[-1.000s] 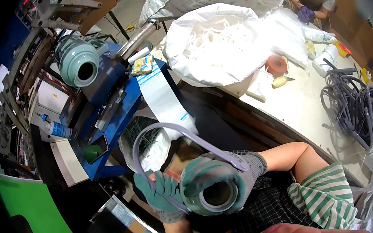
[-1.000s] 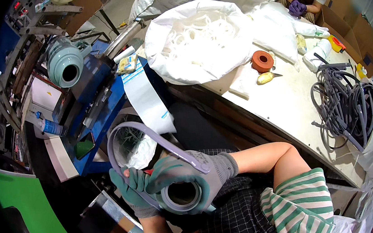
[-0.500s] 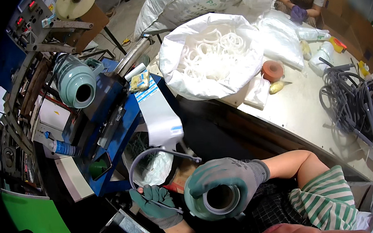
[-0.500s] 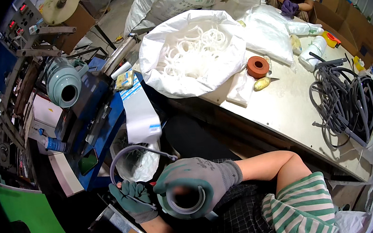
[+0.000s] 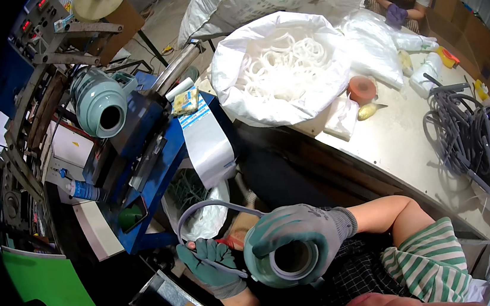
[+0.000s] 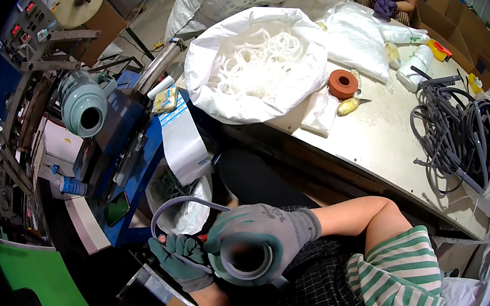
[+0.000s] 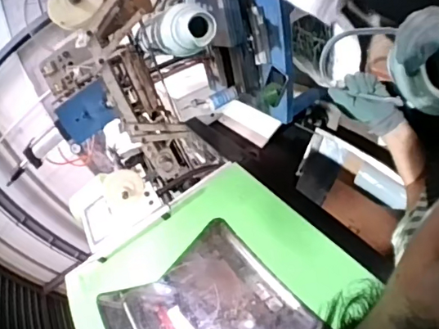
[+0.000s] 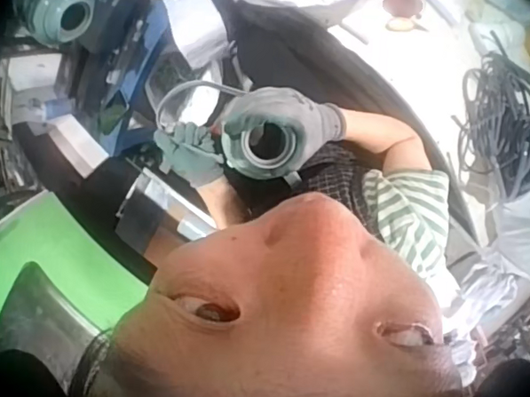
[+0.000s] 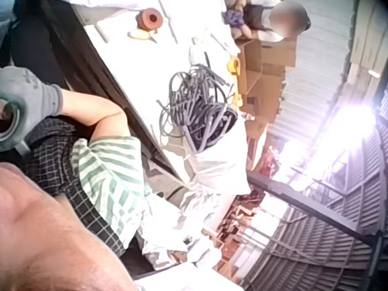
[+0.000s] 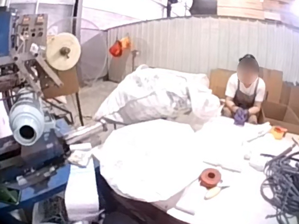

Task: The person assembles light blue plastic kettles by inserting a grey handle into the body and securing it with a white plastic ring. The person handles the kettle body, handle, and ring one at a time, repeatedly performing the assembly process in a workshop setting.

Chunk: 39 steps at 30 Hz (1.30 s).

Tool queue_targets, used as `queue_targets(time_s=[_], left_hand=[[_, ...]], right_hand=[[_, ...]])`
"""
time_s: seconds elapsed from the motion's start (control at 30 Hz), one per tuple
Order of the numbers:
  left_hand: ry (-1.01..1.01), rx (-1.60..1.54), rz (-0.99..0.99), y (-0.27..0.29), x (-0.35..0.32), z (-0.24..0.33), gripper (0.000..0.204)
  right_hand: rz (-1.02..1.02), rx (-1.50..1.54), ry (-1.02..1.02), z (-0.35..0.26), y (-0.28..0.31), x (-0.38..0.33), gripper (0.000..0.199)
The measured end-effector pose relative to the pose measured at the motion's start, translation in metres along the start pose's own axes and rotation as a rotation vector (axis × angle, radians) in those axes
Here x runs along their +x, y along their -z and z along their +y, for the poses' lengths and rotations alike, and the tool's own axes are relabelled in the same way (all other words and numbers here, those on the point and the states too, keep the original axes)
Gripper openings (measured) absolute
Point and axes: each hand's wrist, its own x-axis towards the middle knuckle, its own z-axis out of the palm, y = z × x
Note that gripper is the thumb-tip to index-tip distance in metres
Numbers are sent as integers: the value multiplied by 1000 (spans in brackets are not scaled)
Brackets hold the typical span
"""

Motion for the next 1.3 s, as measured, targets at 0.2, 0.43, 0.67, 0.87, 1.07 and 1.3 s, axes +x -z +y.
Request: queue_targets(time_s=[0.2,0.43,0.67,0.87,1.07,1.3], left_hand=[[-18,90,142,-13,-7,-8,34],[-1,126,-34,-4,-9,-14,34],[83,83,-16,-1,-9,-3,37],[71,77,-48,-27,-1,-23,33],[170,60,46,-36,-10,-24,22],[-45,518,-82,-33,-15,-23,24]], right_hand=[[4,-8,-14,2,-3,-6,83],[39,-1,-17,4,-1,-11,91],[-14,-20,-33,6,4,-7,89],[-7,-11,-173,15,15,-27,85],[109,43,-256,11,-2,-32,84],[-62,2,-230,4,-3,-10,85]])
